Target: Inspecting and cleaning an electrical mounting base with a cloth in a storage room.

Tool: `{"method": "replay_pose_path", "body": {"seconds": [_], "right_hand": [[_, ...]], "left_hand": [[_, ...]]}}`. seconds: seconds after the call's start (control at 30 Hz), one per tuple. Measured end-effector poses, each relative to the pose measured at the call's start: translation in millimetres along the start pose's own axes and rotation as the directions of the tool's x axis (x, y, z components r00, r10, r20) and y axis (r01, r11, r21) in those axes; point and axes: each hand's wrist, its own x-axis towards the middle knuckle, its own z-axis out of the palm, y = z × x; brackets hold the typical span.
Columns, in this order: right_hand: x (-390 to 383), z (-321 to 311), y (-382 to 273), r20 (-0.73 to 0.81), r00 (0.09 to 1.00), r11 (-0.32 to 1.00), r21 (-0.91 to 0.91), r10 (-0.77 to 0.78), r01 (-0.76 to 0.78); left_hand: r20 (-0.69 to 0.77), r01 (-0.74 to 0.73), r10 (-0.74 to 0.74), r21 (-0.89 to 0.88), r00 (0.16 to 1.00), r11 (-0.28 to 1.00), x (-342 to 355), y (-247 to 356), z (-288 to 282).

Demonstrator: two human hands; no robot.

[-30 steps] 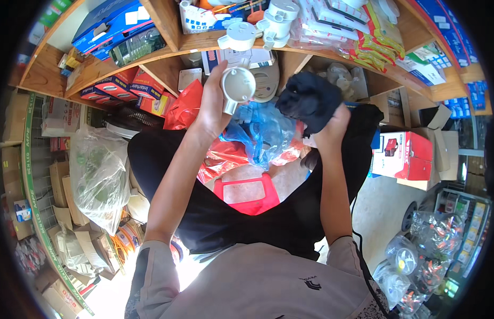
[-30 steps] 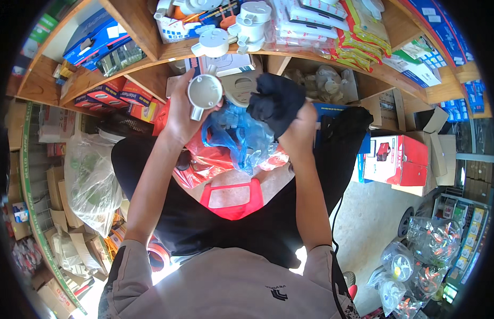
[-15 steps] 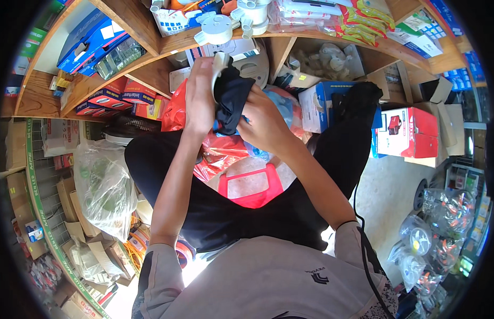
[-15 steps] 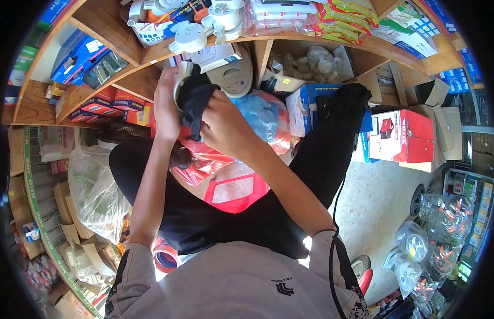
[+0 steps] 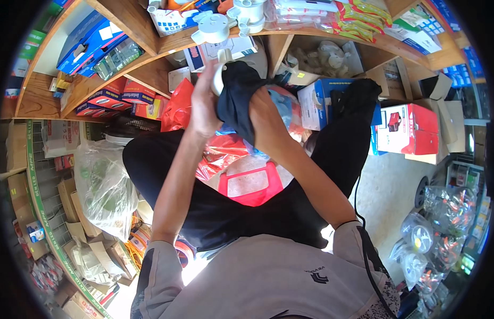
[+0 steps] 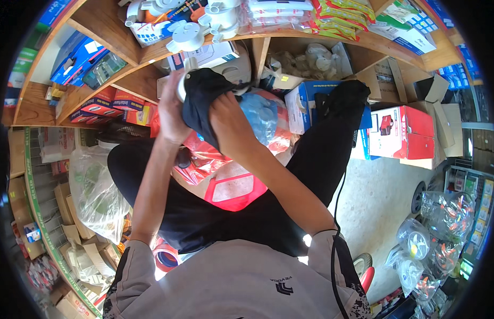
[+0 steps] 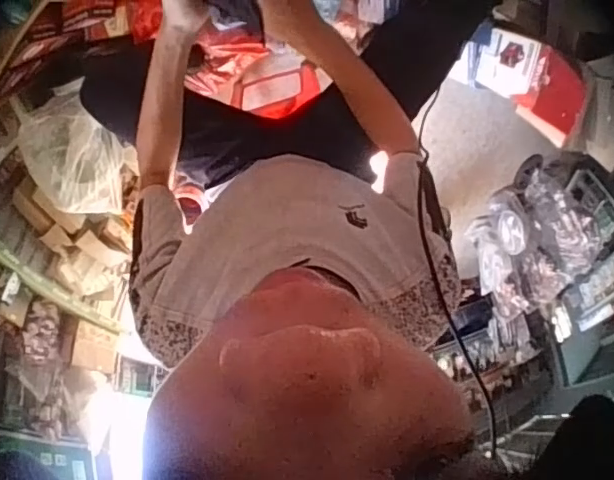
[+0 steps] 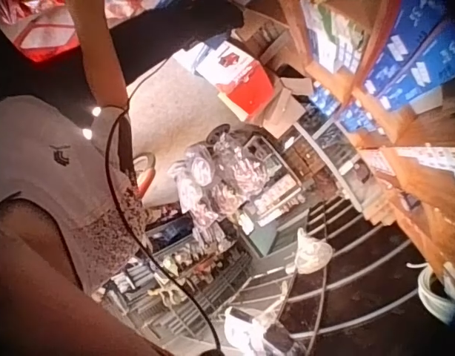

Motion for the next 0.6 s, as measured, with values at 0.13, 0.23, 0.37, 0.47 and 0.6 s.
{"method": "replay_pose_path", "body": {"seconds": [0.13, 0.23, 0.37, 0.47, 0.6], "right_hand": [[4, -11, -4, 0.011, 1.0, 0.998, 0.062, 0.005, -0.006], [-2, -7, -10, 0.09, 0.947, 0.822, 0.477, 0.308, -0.312], [-25, 1, 6, 0.147, 0.888, 0.608, 0.679, 0.436, -0.411], [-15, -21, 6, 0.261, 0.881, 0.646, 0.603, 0.395, -0.469], [-18, -21, 11, 0.262, 0.845, 0.676, 0.511, 0.466, -0.531]], "left_hand": [[-0.117, 0.012, 0.025, 0.307, 0.993, 0.952, -2, 19, 16], [-0.003, -0.089, 0.131, 0.72, 0.991, 0.688, 3, 18, 0], [0.066, -0.058, 0.031, 0.47, 0.997, 0.881, 2, 18, 3], [0.127, 0.042, -0.092, 0.347, 0.988, 0.937, 1, 27, -4], [0.143, 0.019, -0.104, 0.498, 0.984, 0.867, -2, 28, -1]]}}
